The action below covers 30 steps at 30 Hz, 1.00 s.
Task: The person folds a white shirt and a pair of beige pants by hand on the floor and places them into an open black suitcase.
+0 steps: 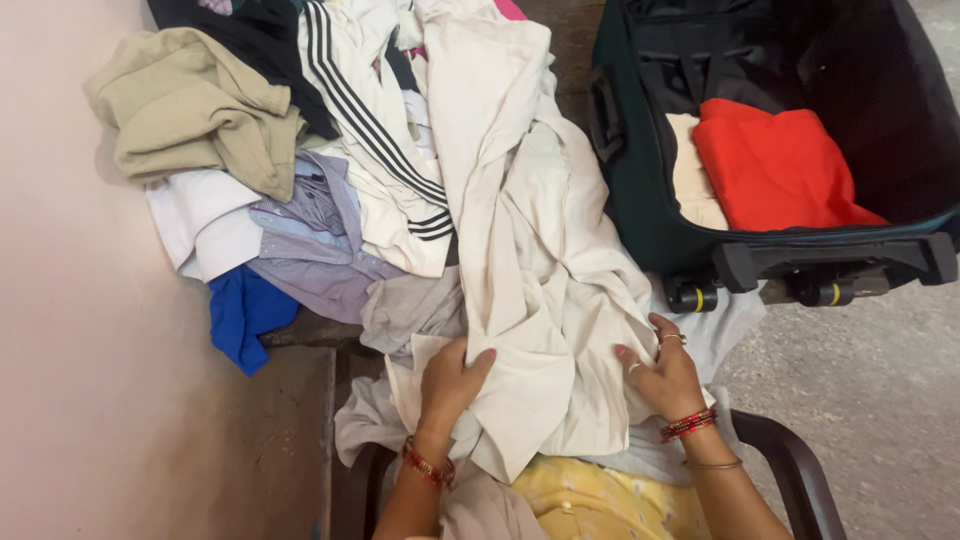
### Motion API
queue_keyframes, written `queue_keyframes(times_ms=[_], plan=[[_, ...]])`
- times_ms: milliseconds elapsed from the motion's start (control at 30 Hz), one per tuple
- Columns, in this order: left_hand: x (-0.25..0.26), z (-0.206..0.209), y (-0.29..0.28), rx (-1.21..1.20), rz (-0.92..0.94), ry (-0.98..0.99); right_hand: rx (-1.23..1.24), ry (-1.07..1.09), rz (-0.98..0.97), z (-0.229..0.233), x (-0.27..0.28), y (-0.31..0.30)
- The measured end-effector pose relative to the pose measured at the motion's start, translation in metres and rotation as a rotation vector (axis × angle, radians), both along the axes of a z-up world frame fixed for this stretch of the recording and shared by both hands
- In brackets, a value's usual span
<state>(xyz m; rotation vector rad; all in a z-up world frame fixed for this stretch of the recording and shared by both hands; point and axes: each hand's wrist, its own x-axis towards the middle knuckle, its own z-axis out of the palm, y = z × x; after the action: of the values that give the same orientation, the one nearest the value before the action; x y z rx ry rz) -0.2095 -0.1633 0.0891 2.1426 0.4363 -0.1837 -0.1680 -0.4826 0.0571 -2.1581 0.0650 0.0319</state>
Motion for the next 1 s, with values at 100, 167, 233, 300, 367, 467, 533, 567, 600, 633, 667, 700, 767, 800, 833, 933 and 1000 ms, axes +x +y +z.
queue_keyframes(times_ms=[100,167,233,300,367,467,533,567,600,633,667,700,767,800,833,933,1000], plan=[[-0.007,0.015,0.008,-0.113,0.09,-0.15,-0.178,-0.232,0.029,-0.012,0.003,-0.009],[-0.012,0.029,0.025,-0.179,0.08,-0.325,-0.462,-0.41,0.083,-0.013,0.001,-0.014],[-0.021,0.05,0.041,-0.24,0.016,-0.514,0.071,0.047,-0.043,-0.007,0.003,-0.016],[-0.032,0.073,0.052,-0.111,0.092,-0.482,0.486,0.267,-0.114,-0.002,0.005,-0.015],[-0.04,0.091,0.051,-0.069,0.076,-0.451,0.772,0.243,-0.159,0.0,0.007,-0.014],[-0.041,0.105,0.029,-0.138,-0.182,-0.258,0.829,0.433,-0.113,0.004,0.01,-0.012],[-0.043,0.107,0.018,-0.181,-0.47,0.101,0.774,0.604,-0.04,0.014,0.007,-0.012],[-0.04,0.105,0.015,-0.123,-0.412,0.114,0.743,0.688,-0.003,0.019,0.008,-0.011],[-0.037,0.099,0.011,-0.07,-0.357,0.13,0.59,0.605,0.039,0.022,0.008,-0.011],[-0.035,0.092,0.009,-0.018,-0.302,0.145,0.438,0.521,0.08,0.023,0.008,-0.012],[-0.032,0.083,0.007,0.091,-0.259,-0.033,0.287,0.438,0.119,0.023,0.006,-0.013],[-0.029,0.072,0.005,0.199,-0.213,-0.211,0.119,0.278,0.103,0.02,0.004,-0.014],[-0.026,0.054,0.001,0.364,-0.209,-0.465,-0.209,-0.051,0.08,0.013,0.002,-0.014],[-0.023,0.046,-0.006,0.419,-0.255,-0.541,-0.08,-0.017,0.037,0.009,0.004,-0.012],[-0.02,0.038,-0.012,0.473,-0.301,-0.618,0.05,0.017,-0.006,0.004,0.007,-0.007],[-0.019,0.025,-0.027,0.579,-0.324,-0.401,0.363,0.317,-0.113,0.007,0.007,-0.005],[-0.019,0.03,-0.028,0.502,-0.431,-0.149,0.517,0.481,-0.124,0.016,0.004,-0.006]])
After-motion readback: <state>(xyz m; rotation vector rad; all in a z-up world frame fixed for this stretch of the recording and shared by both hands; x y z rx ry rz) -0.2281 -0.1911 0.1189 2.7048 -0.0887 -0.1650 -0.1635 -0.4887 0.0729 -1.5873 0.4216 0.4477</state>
